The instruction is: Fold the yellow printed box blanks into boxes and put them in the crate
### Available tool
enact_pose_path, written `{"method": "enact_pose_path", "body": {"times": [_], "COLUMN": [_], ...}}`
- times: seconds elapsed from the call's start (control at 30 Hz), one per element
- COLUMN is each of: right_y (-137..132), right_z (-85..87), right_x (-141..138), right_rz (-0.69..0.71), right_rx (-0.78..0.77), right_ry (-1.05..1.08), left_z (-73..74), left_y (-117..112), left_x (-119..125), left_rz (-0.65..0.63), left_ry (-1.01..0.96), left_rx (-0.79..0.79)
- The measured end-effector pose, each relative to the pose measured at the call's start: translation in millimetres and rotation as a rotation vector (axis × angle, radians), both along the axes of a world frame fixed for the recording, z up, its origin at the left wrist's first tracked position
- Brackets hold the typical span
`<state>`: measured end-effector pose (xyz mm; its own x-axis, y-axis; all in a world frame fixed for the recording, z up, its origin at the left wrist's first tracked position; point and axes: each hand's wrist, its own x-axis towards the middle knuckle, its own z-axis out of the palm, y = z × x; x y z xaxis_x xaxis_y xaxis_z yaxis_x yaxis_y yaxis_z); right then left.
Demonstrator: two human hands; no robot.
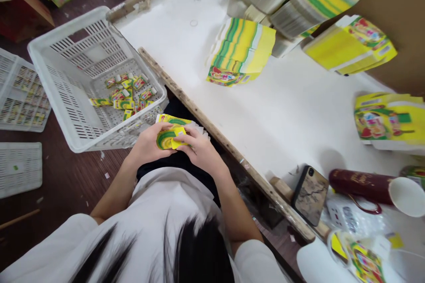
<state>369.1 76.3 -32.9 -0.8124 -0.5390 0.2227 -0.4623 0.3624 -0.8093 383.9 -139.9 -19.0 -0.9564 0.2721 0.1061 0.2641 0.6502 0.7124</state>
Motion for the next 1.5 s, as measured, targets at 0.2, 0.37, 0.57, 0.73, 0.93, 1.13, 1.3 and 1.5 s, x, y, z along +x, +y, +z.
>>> {"method": "enact_pose_path", "body": {"times": [0.2,0.37,0.57,0.73,0.93,1.13,1.3,1.5], "right_y": [-18.4,-12.4,8.5,-11.8,-34.0,-14.4,-15.7,-27.4], "right_z": [-1.0,15.1,58.7,28.6,-16.6,-26.0,-42.8,-52.5], "right_x": [0.6,3.2,15.0,18.4,28.3,20.0,6.2,16.4], "right_rz": [-0.132,-0.012,0.088,-0.121,-0.332,-0.505,-0.41,-0.393], "right_rx": [-0.03,-0.013,-0.023,-0.076,-0.18,-0.135,0.117,0.267], "right_ry": [0.012,-0.009,-0.016,-0.037,-0.059,0.038,0.136,0.097], "left_z": [-1.3,24.1,73.1,48.7,4.1,-28.2,-48.9,-68.5], "left_y": [4.3,-4.5,-5.6,7.5,-12.2,-88.3,-55.3,0.1], "left_x": [-3.8,-4.2,4.7,3.8,-9.5,-50.9,-36.2,-11.7], "left_rz": [0.047,-0.048,-0.18,-0.118,0.016,0.747,0.52,0.225], "left_ry": [0.109,0.028,0.15,0.12,0.054,0.258,0.109,0.027], "left_rx": [-0.034,-0.081,-0.223,-0.228,-0.155,-0.094,0.153,0.152]}}
